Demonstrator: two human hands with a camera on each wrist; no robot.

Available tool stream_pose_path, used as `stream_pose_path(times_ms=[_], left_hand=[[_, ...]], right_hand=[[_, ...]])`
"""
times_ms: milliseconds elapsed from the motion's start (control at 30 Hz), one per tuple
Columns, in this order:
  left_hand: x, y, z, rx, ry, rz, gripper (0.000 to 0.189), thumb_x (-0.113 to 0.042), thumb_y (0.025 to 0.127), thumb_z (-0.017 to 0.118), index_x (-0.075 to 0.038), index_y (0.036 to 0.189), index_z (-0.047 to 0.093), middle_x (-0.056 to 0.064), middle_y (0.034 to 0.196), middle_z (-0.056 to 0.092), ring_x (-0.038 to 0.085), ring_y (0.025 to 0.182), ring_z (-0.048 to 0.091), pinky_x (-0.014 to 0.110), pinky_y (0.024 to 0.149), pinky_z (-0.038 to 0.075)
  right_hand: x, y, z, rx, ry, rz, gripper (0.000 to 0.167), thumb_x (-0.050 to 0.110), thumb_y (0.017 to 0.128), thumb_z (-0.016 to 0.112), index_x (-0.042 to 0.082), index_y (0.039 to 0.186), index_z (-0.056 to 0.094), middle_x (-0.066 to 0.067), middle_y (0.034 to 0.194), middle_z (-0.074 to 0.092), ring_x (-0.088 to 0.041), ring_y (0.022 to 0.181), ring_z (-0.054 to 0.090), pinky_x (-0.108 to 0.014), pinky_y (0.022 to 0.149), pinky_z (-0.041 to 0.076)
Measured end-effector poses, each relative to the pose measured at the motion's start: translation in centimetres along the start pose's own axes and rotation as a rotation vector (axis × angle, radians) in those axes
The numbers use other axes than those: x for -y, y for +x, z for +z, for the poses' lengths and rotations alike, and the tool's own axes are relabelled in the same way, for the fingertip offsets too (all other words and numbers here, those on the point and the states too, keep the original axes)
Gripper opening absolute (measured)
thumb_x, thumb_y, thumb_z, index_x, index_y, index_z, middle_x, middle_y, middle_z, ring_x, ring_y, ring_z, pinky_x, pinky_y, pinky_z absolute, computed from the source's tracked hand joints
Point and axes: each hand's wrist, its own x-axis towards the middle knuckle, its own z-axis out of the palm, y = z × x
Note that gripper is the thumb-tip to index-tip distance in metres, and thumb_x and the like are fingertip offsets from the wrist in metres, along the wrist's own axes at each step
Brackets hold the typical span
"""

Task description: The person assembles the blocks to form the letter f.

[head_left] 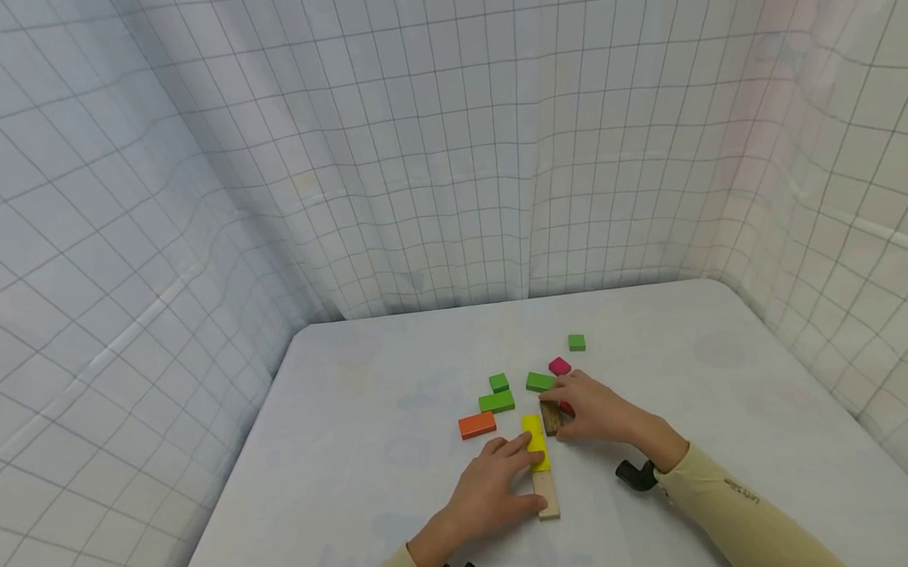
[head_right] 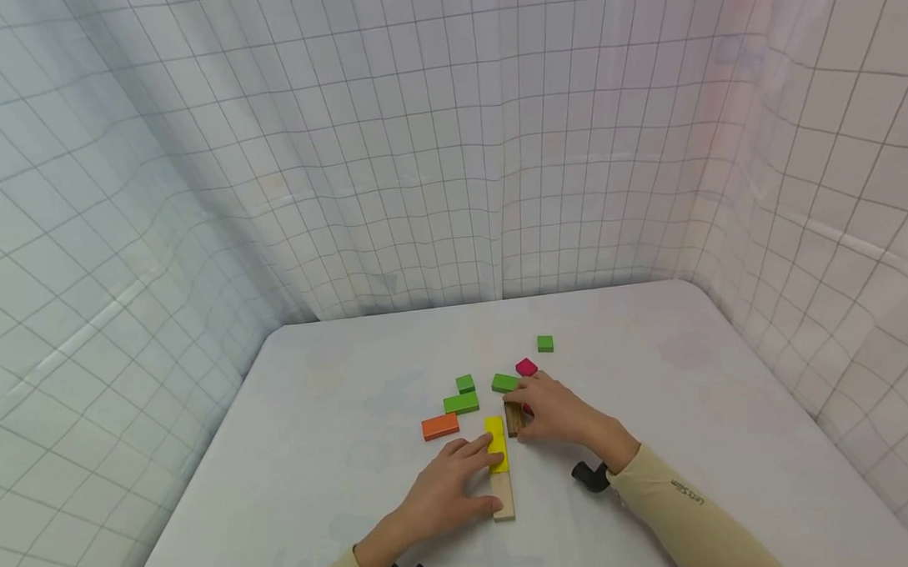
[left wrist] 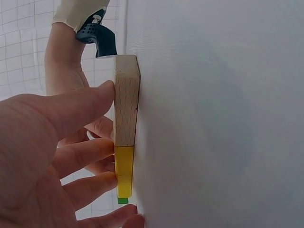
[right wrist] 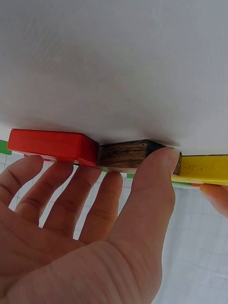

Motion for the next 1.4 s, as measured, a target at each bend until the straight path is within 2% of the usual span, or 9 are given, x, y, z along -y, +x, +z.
stream_pose_path(times_ms=[267, 433, 633, 867, 1033, 1167, 1400], left_hand=[[-0.1, 0.2, -0.2, 0.005, 0.025, -0.002, 0.058, -0.050, 0.085, 0.078, -0.030, 0.137, 0.063, -0.005, 0.155, 0.044, 0.027, 0.132, 0.045, 0.051, 0.098, 0.048], [-0.1, 0.1, -0.1, 0.010, 0.010, -0.020, 0.058, -0.050, 0.084, 0.079, -0.031, 0.137, 0.064, -0.006, 0.155, 0.044, 0.026, 0.132, 0.045, 0.051, 0.098, 0.048], [0.1, 0.1, -0.1, 0.001, 0.001, -0.003, 0.058, -0.051, 0.085, 0.078, -0.031, 0.137, 0.064, -0.006, 0.155, 0.044, 0.025, 0.132, 0.044, 0.051, 0.097, 0.048], [-0.1, 0.0, -0.1, 0.008, -0.010, -0.019, 0.057, -0.049, 0.084, 0.080, -0.031, 0.136, 0.064, -0.006, 0.154, 0.045, 0.027, 0.132, 0.044, 0.053, 0.096, 0.047], [-0.1, 0.0, -0.2, 0.009, -0.004, -0.016, 0.059, -0.049, 0.084, 0.080, -0.030, 0.137, 0.063, -0.005, 0.154, 0.045, 0.027, 0.132, 0.045, 0.054, 0.094, 0.048], [0.1, 0.0, -0.3, 0.012, -0.013, 0.000, 0.061, -0.047, 0.085, 0.079, -0.027, 0.140, 0.061, -0.005, 0.155, 0.044, 0.029, 0.133, 0.044, 0.055, 0.097, 0.047], [0.7, 0.2, -0.7, 0.024, -0.053, 0.023, 0.063, -0.044, 0.086, 0.079, -0.023, 0.143, 0.059, -0.004, 0.158, 0.041, 0.032, 0.137, 0.042, 0.055, 0.106, 0.041]], right_hand=[[0.0, 0.0, -0.1, -0.015, 0.006, 0.017, 0.057, 0.029, 0.079, 0.087, 0.015, 0.131, 0.068, -0.003, 0.131, 0.061, -0.022, 0.116, 0.049, -0.044, 0.095, 0.050], [-0.1, 0.0, 0.1, -0.007, 0.009, 0.025, 0.056, 0.029, 0.079, 0.087, 0.015, 0.131, 0.069, -0.003, 0.131, 0.061, -0.022, 0.115, 0.050, -0.043, 0.094, 0.051], [-0.2, 0.1, 0.2, -0.014, -0.017, 0.019, 0.056, 0.029, 0.079, 0.086, 0.015, 0.130, 0.069, -0.004, 0.131, 0.061, -0.024, 0.116, 0.050, -0.044, 0.093, 0.051], [0.0, -0.2, -0.1, -0.013, 0.001, 0.017, 0.057, 0.030, 0.079, 0.086, 0.014, 0.130, 0.069, -0.004, 0.131, 0.062, -0.023, 0.116, 0.052, -0.046, 0.096, 0.050], [0.1, -0.1, -0.3, -0.015, 0.006, 0.026, 0.057, 0.032, 0.078, 0.087, 0.015, 0.130, 0.070, -0.003, 0.128, 0.062, -0.020, 0.110, 0.054, -0.044, 0.094, 0.051], [0.1, 0.1, -0.6, -0.022, -0.002, 0.037, 0.056, 0.033, 0.079, 0.086, 0.015, 0.130, 0.070, -0.002, 0.126, 0.062, -0.017, 0.103, 0.054, -0.039, 0.091, 0.052], [0.5, 0.5, -1.2, -0.044, 0.045, 0.016, 0.055, 0.030, 0.081, 0.084, 0.010, 0.129, 0.069, -0.004, 0.123, 0.064, -0.018, 0.098, 0.056, -0.038, 0.086, 0.052]])
